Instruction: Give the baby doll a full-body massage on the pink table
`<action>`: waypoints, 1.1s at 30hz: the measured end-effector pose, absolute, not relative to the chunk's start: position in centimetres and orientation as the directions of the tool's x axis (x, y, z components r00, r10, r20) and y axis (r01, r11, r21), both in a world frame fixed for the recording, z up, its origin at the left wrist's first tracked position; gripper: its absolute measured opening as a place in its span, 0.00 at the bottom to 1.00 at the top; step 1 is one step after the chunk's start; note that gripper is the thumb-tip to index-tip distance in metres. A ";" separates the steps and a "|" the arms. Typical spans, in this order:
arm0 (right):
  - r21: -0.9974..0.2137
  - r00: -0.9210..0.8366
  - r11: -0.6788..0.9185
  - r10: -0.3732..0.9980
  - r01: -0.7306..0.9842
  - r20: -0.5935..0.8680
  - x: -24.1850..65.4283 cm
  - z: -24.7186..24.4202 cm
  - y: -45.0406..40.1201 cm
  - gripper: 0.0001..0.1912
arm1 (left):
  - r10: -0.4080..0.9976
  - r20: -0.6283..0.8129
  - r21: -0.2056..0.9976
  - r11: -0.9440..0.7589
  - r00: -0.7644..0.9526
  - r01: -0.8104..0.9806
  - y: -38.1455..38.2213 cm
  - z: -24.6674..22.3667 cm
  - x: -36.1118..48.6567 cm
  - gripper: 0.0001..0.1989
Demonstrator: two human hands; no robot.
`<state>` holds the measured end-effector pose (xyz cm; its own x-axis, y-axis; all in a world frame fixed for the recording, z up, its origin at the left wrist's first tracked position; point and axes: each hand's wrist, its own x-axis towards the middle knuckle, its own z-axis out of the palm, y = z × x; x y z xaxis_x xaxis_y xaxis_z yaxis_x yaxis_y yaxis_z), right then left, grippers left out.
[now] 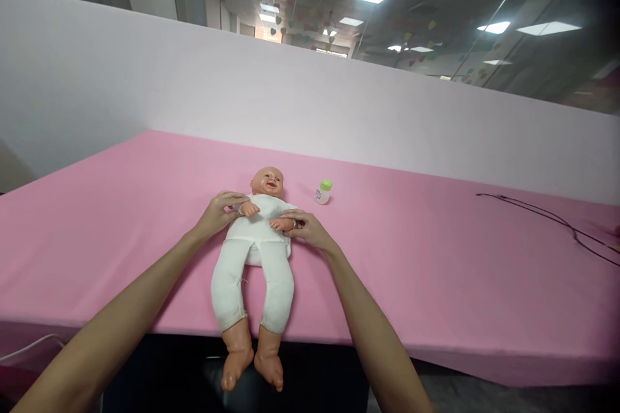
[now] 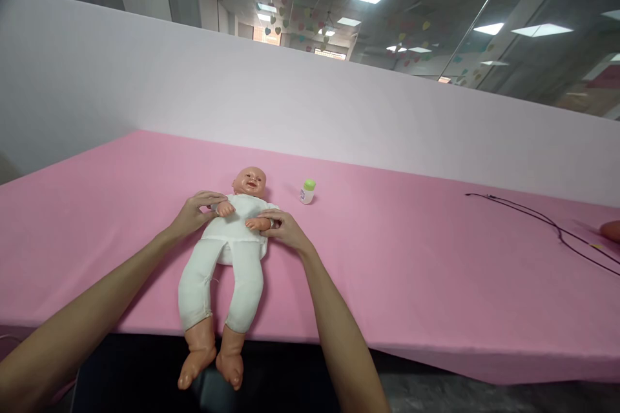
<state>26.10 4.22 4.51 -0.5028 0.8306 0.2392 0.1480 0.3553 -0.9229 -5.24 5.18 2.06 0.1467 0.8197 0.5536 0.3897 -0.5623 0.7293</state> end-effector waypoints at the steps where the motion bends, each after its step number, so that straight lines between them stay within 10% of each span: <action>1: -0.928 -0.493 0.346 0.837 0.138 0.238 26.1 4.5 4.2 0.23 | 0.822 0.552 0.731 -0.558 0.140 0.392 5.2 2.1 -5.2 0.15; 14: -0.939 0.212 -0.009 0.973 -0.343 -0.086 28.6 1.2 8.2 0.22 | 0.840 -0.016 0.955 -0.148 -0.542 -0.259 6.9 0.9 -7.0 0.20; 21: -0.976 -0.017 0.185 0.982 -0.117 0.189 27.2 2.6 6.6 0.27 | 0.854 0.411 0.911 -0.400 -0.318 0.102 6.0 1.8 -5.7 0.17; 27: -0.880 -0.578 0.439 0.771 0.180 0.266 26.8 4.0 4.9 0.21 | 0.765 0.627 0.654 -0.619 0.147 0.435 4.7 2.4 -4.5 0.13; 33: -0.956 -0.389 0.287 0.890 0.067 0.240 26.9 3.7 5.2 0.24 | 0.847 0.487 0.866 -0.439 -0.211 0.238 5.2 2.2 -4.7 0.15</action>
